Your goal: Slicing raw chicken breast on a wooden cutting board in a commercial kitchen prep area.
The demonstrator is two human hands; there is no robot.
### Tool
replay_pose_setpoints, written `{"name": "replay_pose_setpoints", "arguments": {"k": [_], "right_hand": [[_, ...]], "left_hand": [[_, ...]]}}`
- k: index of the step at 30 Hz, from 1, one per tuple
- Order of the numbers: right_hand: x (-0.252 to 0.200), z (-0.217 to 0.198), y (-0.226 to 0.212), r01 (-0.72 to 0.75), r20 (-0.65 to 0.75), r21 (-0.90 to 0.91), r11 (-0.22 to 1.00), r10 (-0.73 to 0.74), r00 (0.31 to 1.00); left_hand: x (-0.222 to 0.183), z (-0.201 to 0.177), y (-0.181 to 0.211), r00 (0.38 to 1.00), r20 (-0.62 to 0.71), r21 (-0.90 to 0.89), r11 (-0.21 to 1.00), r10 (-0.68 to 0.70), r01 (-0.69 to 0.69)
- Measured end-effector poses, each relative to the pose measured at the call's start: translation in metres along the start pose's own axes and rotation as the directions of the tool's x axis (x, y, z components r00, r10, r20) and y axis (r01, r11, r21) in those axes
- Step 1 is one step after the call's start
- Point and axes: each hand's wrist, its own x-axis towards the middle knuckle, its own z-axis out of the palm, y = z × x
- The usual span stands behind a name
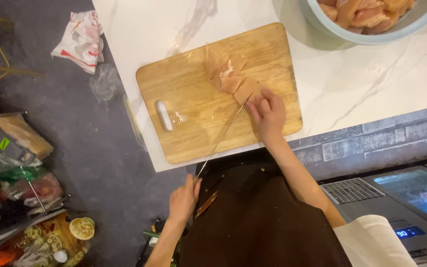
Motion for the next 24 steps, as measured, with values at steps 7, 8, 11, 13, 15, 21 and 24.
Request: {"name": "replay_pose_setpoints", "arguments": {"k": [7,8,11,13,15,21,24], "right_hand": [[-0.005,-0.001,0.009,-0.031,-0.012,0.025,0.999,0.031,0.999],[-0.004,0.001,0.012,-0.057,-0.018,0.032,0.998,0.058,0.998],[0.001,-0.01,0.019,-0.151,-0.009,0.093,0.984,0.153,0.988],[-0.004,-0.021,0.02,-0.17,-0.025,0.141,0.975,0.175,0.984],[-0.009,-0.028,0.017,-0.191,-0.033,0.19,0.963,0.201,0.979],[-0.024,-0.022,0.015,-0.223,-0.054,0.205,0.953,0.238,0.97],[-0.026,-0.021,0.012,-0.303,-0.022,0.231,0.925,0.316,0.948]], "left_hand": [[0.014,0.002,0.015,0.995,-0.037,-0.077,0.993,0.091,-0.094],[0.009,0.002,0.005,0.999,-0.001,-0.028,0.998,0.048,-0.048],[-0.021,-0.011,-0.013,0.999,-0.013,0.024,0.999,0.046,-0.046],[-0.021,-0.014,-0.004,0.993,-0.056,-0.044,0.994,0.1,-0.103],[-0.014,-0.02,0.014,0.985,-0.097,-0.109,0.982,0.146,-0.156],[0.023,-0.024,0.073,0.98,-0.035,-0.146,0.969,0.194,-0.197],[0.028,-0.018,0.079,0.98,0.003,-0.153,0.968,0.201,-0.198]]}}
